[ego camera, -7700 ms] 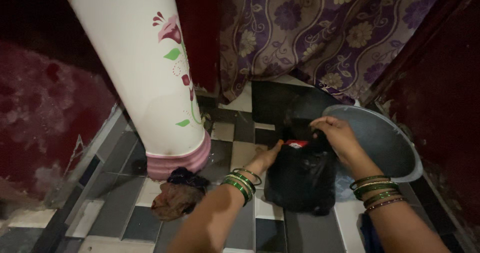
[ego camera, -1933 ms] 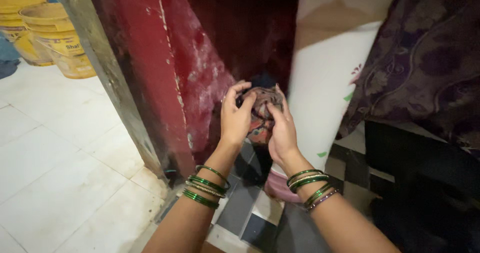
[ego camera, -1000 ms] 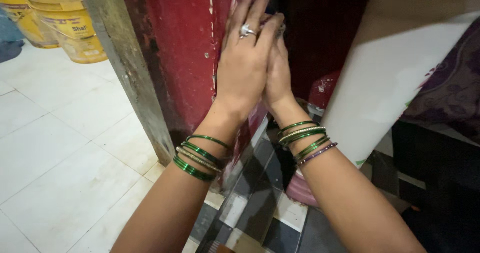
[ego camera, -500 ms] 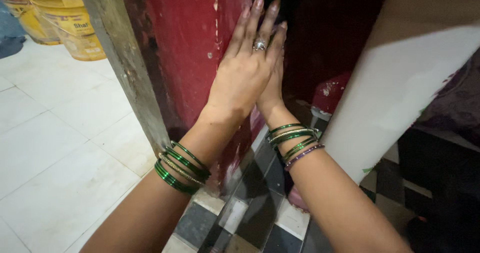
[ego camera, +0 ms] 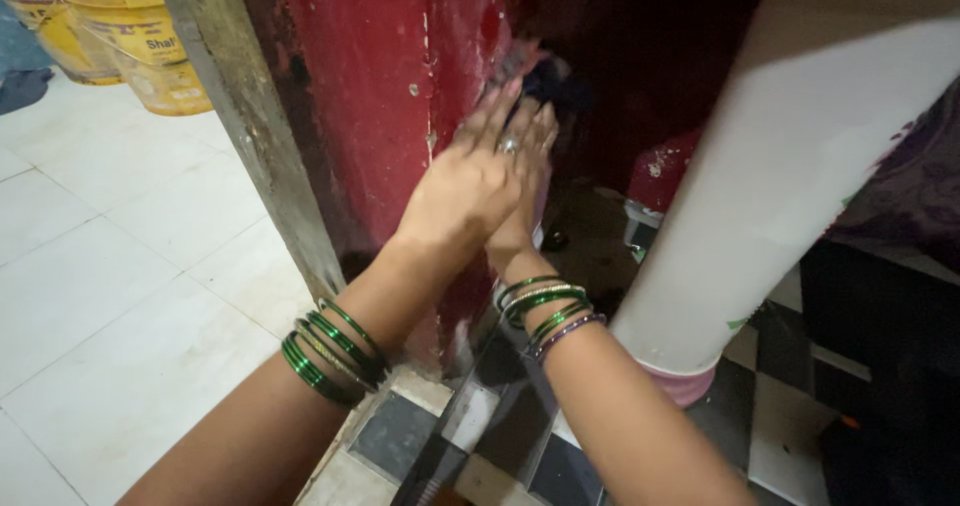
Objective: The person wipes a pedestal sink and the adjacent wall with a dark cloth, then collects items into a black bag and pours water from a bucket.
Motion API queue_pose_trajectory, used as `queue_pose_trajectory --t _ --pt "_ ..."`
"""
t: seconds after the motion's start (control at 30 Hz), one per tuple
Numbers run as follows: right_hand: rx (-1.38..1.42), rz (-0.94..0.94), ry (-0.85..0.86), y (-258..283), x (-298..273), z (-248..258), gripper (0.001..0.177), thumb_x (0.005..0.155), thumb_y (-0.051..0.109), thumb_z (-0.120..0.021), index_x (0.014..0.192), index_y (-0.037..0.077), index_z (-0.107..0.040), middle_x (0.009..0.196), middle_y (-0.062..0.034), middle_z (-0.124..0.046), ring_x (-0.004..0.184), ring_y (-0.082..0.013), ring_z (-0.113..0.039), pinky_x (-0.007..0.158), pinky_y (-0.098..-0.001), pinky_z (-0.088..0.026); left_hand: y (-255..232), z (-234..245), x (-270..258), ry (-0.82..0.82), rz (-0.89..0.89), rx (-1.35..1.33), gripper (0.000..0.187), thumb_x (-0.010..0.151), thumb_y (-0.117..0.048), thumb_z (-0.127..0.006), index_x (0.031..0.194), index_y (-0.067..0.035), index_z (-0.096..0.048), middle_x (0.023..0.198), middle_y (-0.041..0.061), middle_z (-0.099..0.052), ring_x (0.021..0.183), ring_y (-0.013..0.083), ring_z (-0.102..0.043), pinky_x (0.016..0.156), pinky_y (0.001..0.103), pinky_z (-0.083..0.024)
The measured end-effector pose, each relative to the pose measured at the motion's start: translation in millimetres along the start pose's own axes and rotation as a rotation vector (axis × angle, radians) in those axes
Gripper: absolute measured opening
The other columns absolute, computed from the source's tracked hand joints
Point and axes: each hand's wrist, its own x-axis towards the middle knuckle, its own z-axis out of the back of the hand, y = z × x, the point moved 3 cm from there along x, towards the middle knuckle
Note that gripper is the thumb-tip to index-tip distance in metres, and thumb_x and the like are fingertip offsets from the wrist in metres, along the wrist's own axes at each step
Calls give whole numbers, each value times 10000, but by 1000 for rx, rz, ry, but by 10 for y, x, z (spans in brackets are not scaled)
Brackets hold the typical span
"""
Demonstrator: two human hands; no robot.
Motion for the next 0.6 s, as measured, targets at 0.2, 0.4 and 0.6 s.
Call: queue_pose_trajectory --t 0.2,0.4,0.6 --pt "-347 -8 49 346 -449 75 599 1000 251 -501 1513 -40 -396 1495 -331 -443 1452 -491 -369 1246 -574 -222 -374 -103 -321 105 -25 -107 591 965 -257 -488 1441 93 -508 1553 261 -471 1461 422 -382 1225 498 -246" --pt "-400 14 56 342 -933 -78 604 983 247 -496 1493 -69 -420 1451 -348 -475 1425 -513 -392 1236 -603 -211 -647 -48 -644 212 2 -215 575 913 -244 -531 1377 94 -555 1430 270 -557 1358 408 -498 1171 470 -325" --pt "775 -611 -21 -307 -1275 -475 503 1133 356 -415 1394 -70 -479 1321 -252 -575 1257 -386 -515 1165 -515 -365 -649 145 -724 329 -76 -266 489 931 -165 -545 1332 108 -605 1360 272 -617 1319 363 -559 1161 429 -397"
